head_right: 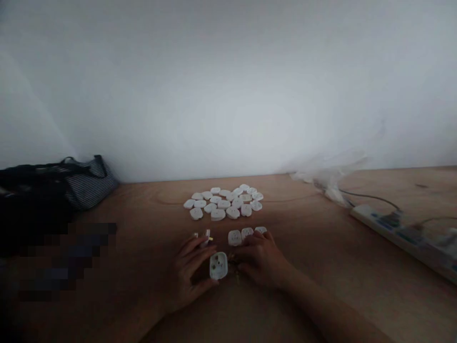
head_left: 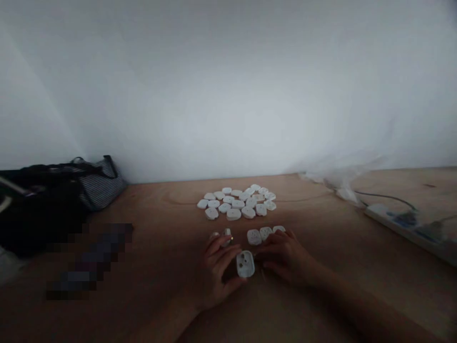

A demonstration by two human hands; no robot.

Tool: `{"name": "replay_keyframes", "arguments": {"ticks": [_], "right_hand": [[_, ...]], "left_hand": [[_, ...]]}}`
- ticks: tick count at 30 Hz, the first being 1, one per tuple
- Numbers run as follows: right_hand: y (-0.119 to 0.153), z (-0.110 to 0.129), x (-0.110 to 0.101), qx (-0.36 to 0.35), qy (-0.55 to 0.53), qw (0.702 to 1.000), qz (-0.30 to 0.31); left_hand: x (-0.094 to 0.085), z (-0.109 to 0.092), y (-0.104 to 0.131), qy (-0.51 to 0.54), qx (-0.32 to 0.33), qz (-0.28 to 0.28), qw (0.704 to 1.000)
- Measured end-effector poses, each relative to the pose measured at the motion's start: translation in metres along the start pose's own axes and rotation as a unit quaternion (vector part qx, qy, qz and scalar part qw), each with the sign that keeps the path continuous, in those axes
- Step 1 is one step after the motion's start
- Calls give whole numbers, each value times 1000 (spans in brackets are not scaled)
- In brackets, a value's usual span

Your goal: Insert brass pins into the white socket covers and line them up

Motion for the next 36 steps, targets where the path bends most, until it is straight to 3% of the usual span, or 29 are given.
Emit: {"name": "replay_keyframes", "arguments": {"ticks": [11, 17, 23, 26, 30, 36], "right_hand": [[-2, -2, 7, -22, 8, 998, -62], [-2, -9, 6, 9, -15, 996, -92], [0, 3, 0, -43, -40, 986, -159], [2, 15, -2, -56, -97, 981, -155], [3, 19, -4, -17, -170, 974, -151], [3, 22, 0, -40, -186, 970, -153]], "left_hand": [[4, -1, 1, -12, 10, 23, 1000], [8, -1, 2, -15, 21, 24, 999], [7, -1, 3, -15, 23, 19, 999], [7, 0, 3, -10, 14, 6, 1000], [6, 2, 4, -11, 0, -13, 1000], [3, 3, 4, -20, 7, -34, 999]]}}
Point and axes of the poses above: each hand's wrist, its own y-axis away from the middle knuckle, its own x-axis out of the palm, z = x × y, the point moved 7 cm from there along -y, towards the middle knuckle, and after that the axes turned 5 degrees about -y, right-handed, at the moved point
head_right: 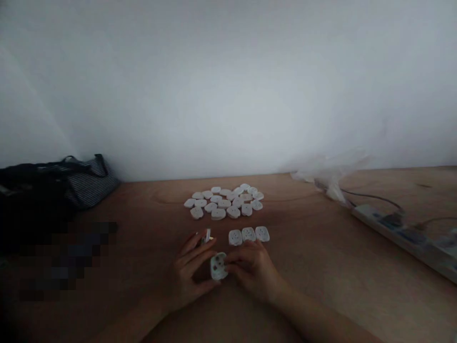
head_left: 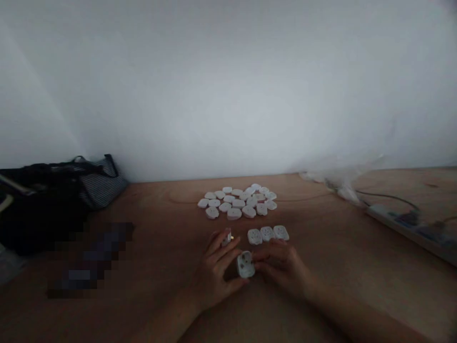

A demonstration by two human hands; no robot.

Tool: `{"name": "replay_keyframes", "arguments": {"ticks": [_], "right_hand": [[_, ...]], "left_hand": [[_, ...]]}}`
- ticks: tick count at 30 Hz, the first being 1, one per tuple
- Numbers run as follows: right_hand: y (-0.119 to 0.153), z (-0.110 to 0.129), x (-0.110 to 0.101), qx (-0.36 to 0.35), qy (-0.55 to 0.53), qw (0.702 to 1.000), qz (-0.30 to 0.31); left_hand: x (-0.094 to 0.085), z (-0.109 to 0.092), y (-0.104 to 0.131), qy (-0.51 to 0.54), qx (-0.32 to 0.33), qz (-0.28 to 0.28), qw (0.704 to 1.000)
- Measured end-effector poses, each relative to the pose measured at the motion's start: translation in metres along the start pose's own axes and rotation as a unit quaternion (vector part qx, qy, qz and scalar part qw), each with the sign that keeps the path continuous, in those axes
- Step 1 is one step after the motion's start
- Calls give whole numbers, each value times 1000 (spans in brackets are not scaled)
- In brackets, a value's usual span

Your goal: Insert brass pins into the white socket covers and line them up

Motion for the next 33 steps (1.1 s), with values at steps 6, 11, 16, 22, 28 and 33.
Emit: {"name": "replay_keyframes", "arguments": {"ticks": [6, 11, 16, 22, 28, 33], "right_hand": [[1, 1, 5, -27, 3, 1000, -6], [1, -2, 6, -30, 15, 999, -11], [2, -3, 6, -19, 71, 997, -20], [2, -4, -2, -6, 55, 998, -27], [4, 13, -2, -119, 140, 983, 7], [4, 16, 0, -138, 140, 980, 10]], "left_hand": [[-3, -2, -2, -5, -2, -8, 1000], [-2, -4, -3, 0, -7, 11, 1000], [-2, -3, -3, 2, -9, -1, 1000], [-2, 0, -3, -2, -10, 7, 1000], [-5, 1, -4, 12, -27, 1, 1000], [-6, 0, -5, 20, -36, 10, 999]]}}
Point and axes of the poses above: each hand's wrist, its own y-axis away from the middle knuckle, its own x-axis out of the palm, z = x × y, the point moved 7 cm from there along -y, towards the middle knuckle, and after that the axes turned 5 degrees about -y, right-handed, at the moved point
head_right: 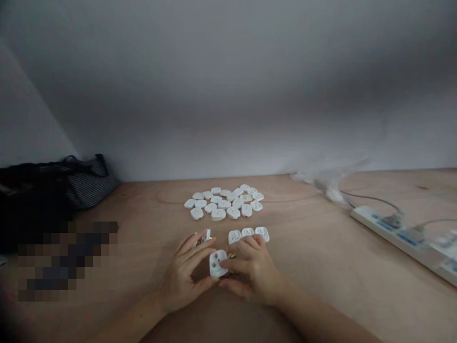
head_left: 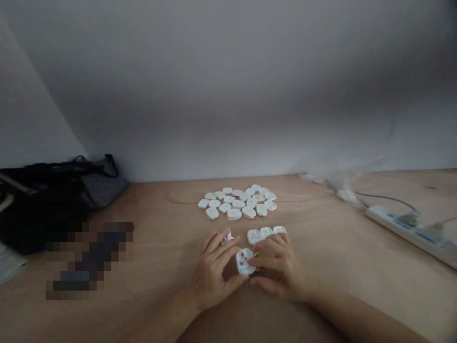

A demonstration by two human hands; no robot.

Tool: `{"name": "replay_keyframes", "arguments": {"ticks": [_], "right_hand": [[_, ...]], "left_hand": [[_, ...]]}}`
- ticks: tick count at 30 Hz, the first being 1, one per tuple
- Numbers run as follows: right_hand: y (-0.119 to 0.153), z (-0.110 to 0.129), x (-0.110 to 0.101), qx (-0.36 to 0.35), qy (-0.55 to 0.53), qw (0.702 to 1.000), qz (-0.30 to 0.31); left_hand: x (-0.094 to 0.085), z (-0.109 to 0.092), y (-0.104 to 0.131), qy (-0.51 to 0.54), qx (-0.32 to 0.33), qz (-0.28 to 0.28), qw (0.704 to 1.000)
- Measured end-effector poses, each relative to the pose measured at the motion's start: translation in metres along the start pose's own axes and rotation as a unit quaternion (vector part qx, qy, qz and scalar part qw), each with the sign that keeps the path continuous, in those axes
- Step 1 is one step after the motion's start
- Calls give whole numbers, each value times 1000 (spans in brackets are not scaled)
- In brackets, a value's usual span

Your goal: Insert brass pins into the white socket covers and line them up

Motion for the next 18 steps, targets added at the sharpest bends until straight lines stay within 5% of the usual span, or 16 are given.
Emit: {"name": "replay_keyframes", "arguments": {"ticks": [11, 18], "right_hand": [[-1, -21, 12, 101, -98, 989, 45], [5, -31, 17, 179, -199, 964, 0]], "left_hand": [[6, -1, 3, 28, 18, 6, 999], [5, 1, 2, 39, 12, 16, 999]]}}
Point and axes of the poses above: each hand's wrist, its own y-axis away from the middle knuckle, its own x-axis out of the palm, z = x × y, the point moved 7 cm from there along -y, towards the middle knuckle, and after that the axes turned 5 degrees about -y, right-handed, at the moved point
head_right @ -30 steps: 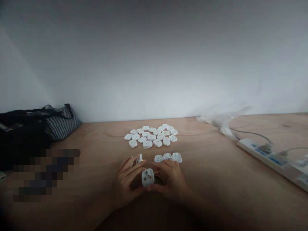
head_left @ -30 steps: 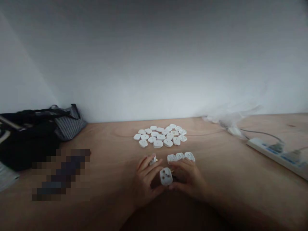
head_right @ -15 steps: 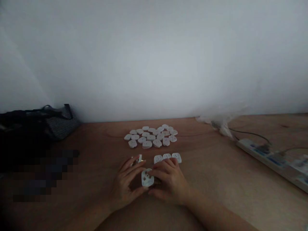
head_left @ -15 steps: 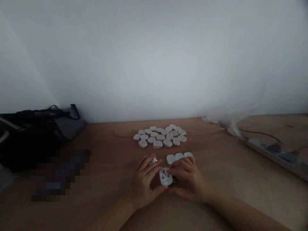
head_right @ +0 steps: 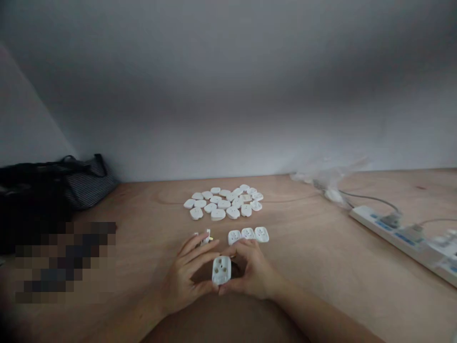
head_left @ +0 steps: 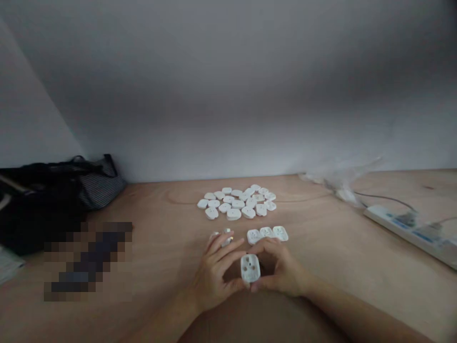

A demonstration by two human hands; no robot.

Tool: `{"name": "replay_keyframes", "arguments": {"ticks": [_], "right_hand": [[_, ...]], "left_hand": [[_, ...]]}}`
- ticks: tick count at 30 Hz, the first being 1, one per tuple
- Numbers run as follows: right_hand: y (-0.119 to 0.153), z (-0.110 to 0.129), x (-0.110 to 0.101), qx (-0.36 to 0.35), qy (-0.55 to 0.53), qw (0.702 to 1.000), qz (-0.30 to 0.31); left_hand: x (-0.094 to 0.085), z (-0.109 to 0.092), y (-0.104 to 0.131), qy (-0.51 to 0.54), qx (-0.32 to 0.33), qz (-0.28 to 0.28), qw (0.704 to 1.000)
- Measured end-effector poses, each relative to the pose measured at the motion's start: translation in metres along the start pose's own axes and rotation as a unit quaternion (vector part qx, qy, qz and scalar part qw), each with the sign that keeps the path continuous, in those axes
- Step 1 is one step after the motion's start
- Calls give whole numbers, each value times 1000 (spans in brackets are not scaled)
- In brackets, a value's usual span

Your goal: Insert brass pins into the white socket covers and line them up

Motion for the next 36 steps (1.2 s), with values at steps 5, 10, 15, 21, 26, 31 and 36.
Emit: {"name": "replay_keyframes", "arguments": {"ticks": [5, 10, 15, 21, 26, 31, 36], "right_hand": [[-16, -13, -10, 54, -18, 997, -44], [-49, -17, -9, 53, 165, 985, -12], [-67, -19, 7, 39, 203, 978, 23], [-70, -25, 13, 29, 225, 973, 49], [-65, -34, -12, 39, 270, 961, 54], [-53, -41, -22, 26, 295, 945, 141], [-44, -39, -19, 20, 290, 942, 165]], "left_hand": [[-11, 38, -1, 1, -101, -28, 995], [-3, 83, 11, 69, -198, 35, 977], [2, 99, 19, 123, -233, 53, 963], [-26, 70, 5, -9, -134, -72, 988], [-17, 26, 1, 42, -39, -21, 998], [11, 5, 1, 95, -38, 85, 991], [25, 6, -1, 103, -79, 142, 981]]}}
Point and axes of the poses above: each hand's wrist, its own y-axis away from the middle knuckle, its own x-axis out of the palm, z = x × y, the point moved 7 cm from there along -y, towards the middle knuckle, and after that the axes turned 5 degrees about -y, right-handed, at the moved point
